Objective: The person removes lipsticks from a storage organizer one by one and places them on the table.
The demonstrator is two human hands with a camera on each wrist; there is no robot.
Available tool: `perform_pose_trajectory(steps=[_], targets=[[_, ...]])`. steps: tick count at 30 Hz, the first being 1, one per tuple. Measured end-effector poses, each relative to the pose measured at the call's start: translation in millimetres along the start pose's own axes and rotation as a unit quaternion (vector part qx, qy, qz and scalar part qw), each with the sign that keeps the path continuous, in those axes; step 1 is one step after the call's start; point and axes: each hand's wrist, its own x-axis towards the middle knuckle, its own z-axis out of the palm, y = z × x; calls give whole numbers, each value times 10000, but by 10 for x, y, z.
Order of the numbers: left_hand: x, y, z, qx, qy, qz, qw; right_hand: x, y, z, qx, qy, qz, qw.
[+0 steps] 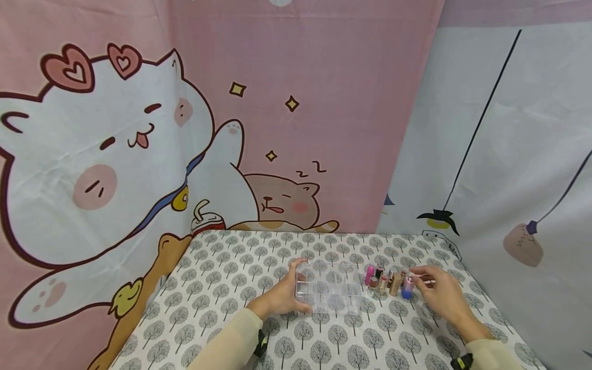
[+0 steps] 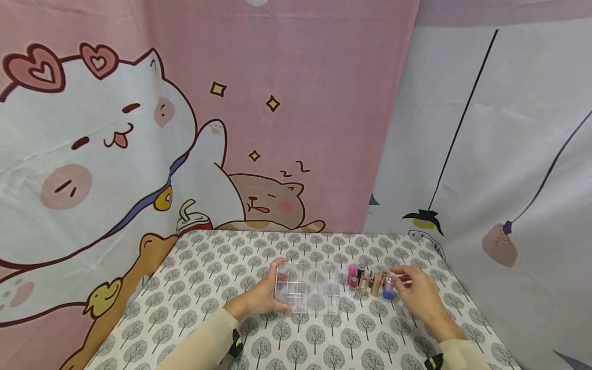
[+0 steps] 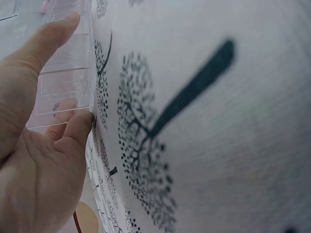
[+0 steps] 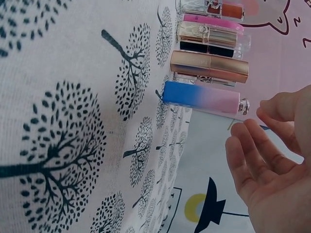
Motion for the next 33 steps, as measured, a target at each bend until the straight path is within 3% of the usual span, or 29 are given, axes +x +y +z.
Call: perform_pose_trajectory(steps=[9, 15, 23, 33], targets=[[-27, -12, 11, 34, -41, -24, 10000, -34, -96, 5, -42, 152, -34, 9999], [-31, 23, 3, -60, -79, -152, 9998, -30, -160, -4, 44, 356, -282, 9990], [3, 47, -3, 43, -167, -179, 9997, -87, -277, 1, 70, 298, -332, 9990], [-83, 40, -35, 191, 8, -120, 9997, -115, -446, 98, -38, 604, -755, 9953]])
